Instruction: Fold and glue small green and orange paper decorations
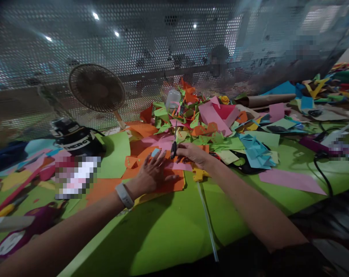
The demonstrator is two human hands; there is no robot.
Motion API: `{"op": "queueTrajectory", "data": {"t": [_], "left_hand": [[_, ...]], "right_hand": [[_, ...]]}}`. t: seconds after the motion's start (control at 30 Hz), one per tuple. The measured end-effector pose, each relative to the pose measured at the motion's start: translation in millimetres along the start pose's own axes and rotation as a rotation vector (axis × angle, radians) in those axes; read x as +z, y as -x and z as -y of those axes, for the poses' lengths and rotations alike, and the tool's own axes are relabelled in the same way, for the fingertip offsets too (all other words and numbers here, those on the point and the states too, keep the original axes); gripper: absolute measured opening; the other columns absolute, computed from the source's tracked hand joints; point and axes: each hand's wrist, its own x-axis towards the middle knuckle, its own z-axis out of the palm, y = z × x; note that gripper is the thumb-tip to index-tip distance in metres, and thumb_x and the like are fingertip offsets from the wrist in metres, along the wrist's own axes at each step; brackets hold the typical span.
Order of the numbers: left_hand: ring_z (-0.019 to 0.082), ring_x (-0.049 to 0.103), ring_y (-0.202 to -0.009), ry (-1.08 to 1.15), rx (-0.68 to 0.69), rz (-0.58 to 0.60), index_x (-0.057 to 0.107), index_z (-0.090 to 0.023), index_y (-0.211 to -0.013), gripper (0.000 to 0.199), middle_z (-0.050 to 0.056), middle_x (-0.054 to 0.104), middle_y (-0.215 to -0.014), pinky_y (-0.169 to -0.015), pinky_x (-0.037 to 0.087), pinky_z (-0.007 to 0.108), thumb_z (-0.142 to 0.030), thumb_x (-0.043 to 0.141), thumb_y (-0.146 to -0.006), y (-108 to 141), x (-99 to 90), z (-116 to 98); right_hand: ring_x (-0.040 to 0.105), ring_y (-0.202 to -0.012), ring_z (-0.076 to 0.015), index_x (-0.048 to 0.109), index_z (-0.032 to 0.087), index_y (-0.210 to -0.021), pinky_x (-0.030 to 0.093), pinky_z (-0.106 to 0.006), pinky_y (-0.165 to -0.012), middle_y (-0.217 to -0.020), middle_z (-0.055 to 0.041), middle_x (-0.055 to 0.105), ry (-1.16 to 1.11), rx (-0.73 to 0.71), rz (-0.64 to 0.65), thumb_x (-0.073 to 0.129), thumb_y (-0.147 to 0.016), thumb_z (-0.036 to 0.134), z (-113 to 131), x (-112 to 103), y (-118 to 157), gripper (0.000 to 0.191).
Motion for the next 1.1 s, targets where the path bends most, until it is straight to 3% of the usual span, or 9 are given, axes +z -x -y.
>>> {"op": "queueTrajectory", "data": {"t": [0.17,0.3,0.4,0.5,0.57,0.67,0.93,1.03,1.1], "left_hand": [[0.034,0.022,-0.142,0.014,0.023,0.003,0.052,-0.008,-0.13,0.071,0.021,0.031,-0.152,-0.115,0.009,0.055,-0.064,0.038,-0.088,-1.7,-15.5,-2.8],[0.036,0.026,-0.14,0.121,-0.033,-0.052,0.058,-0.008,-0.125,0.062,0.021,0.036,-0.149,-0.114,0.016,0.055,-0.056,0.05,-0.086,3.3,-29.6,3.0],[0.034,0.043,-0.131,0.381,-0.113,-0.163,0.064,-0.013,-0.115,0.044,0.018,0.051,-0.139,-0.106,0.035,0.048,-0.042,0.059,-0.083,7.6,-34.8,10.9],[0.026,0.065,-0.1,0.863,-0.326,-0.178,0.07,-0.015,-0.097,0.025,0.013,0.071,-0.107,-0.085,0.05,0.038,-0.032,0.056,-0.085,12.2,-36.2,15.0],[0.021,0.068,-0.084,1.184,-0.496,-0.104,0.07,-0.015,-0.09,0.021,0.01,0.073,-0.092,-0.072,0.052,0.032,-0.03,0.056,-0.084,17.4,-37.2,14.6],[0.014,0.066,-0.075,1.481,-0.644,-0.054,0.071,-0.017,-0.089,0.016,0.006,0.073,-0.088,-0.062,0.047,0.023,-0.029,0.063,-0.082,29.8,-39.6,12.1],[0.008,0.059,-0.062,1.747,-0.768,-0.059,0.073,-0.017,-0.082,0.021,0.001,0.07,-0.074,-0.052,0.038,0.017,-0.031,0.079,-0.068,55.5,-40.8,12.2],[0.01,0.064,-0.065,1.812,-0.753,-0.052,0.072,-0.015,-0.084,0.022,0.002,0.072,-0.075,-0.058,0.045,0.019,-0.027,0.081,-0.067,58.6,-38.6,12.0],[0.013,0.067,-0.07,1.874,-0.745,-0.046,0.071,-0.016,-0.086,0.022,0.003,0.074,-0.078,-0.067,0.05,0.023,-0.024,0.081,-0.068,60.1,-36.9,11.2]], "right_hand": [[0.051,-0.049,-0.0043,0.064,0.017,-0.076,0.031,-0.016,-0.044,-0.066,0.0034,0.065,0.006,0.003,-0.021,0.069,-0.062,0.017,-0.8,-0.4,0.5,0.014],[0.045,-0.044,-0.0041,0.064,0.016,-0.077,0.029,-0.017,-0.042,-0.059,0.0056,0.059,0.001,-0.034,-0.012,0.073,-0.059,0.02,-2.3,-3.4,0.3,0.02],[0.041,-0.042,-0.0037,0.063,0.016,-0.076,0.028,-0.018,-0.04,-0.058,0.0062,0.057,-0.002,-0.066,-0.007,0.075,-0.058,0.022,-3.0,-5.2,-0.2,0.023],[0.04,-0.042,-0.0026,0.063,0.015,-0.08,0.029,-0.018,-0.04,-0.063,0.0052,0.06,0.005,-0.075,-0.037,0.077,-0.057,0.022,-3.3,-4.8,0.0,0.028],[0.039,-0.042,-0.0019,0.063,0.016,-0.08,0.029,-0.017,-0.039,-0.067,0.0044,0.061,0.011,-0.086,-0.052,0.078,-0.055,0.022,-3.9,-3.7,0.6,0.029],[0.04,-0.044,-0.0023,0.063,0.016,-0.079,0.03,-0.016,-0.038,-0.069,0.0037,0.062,0.032,-0.117,-0.048,0.08,-0.053,0.021,-5.7,-1.4,2.0,0.031],[0.048,-0.04,-0.0032,0.059,0.017,-0.09,0.034,-0.016,-0.033,-0.083,-0.0017,0.071,-0.057,-0.029,0.122,0.082,-0.058,0.023,-4.9,13.7,12.8,0.041],[0.055,-0.05,-0.0055,0.06,0.017,-0.088,0.042,-0.015,-0.042,-0.079,-0.0011,0.07,-0.14,0.001,0.132,0.086,-0.055,0.025,-4.8,20.9,15.0,0.043],[0.051,-0.048,-0.0047,0.061,0.016,-0.084,0.041,-0.015,-0.042,-0.069,0.0008,0.067,-0.161,0.021,0.135,0.087,-0.053,0.033,-5.6,24.7,15.2,0.044]]}}
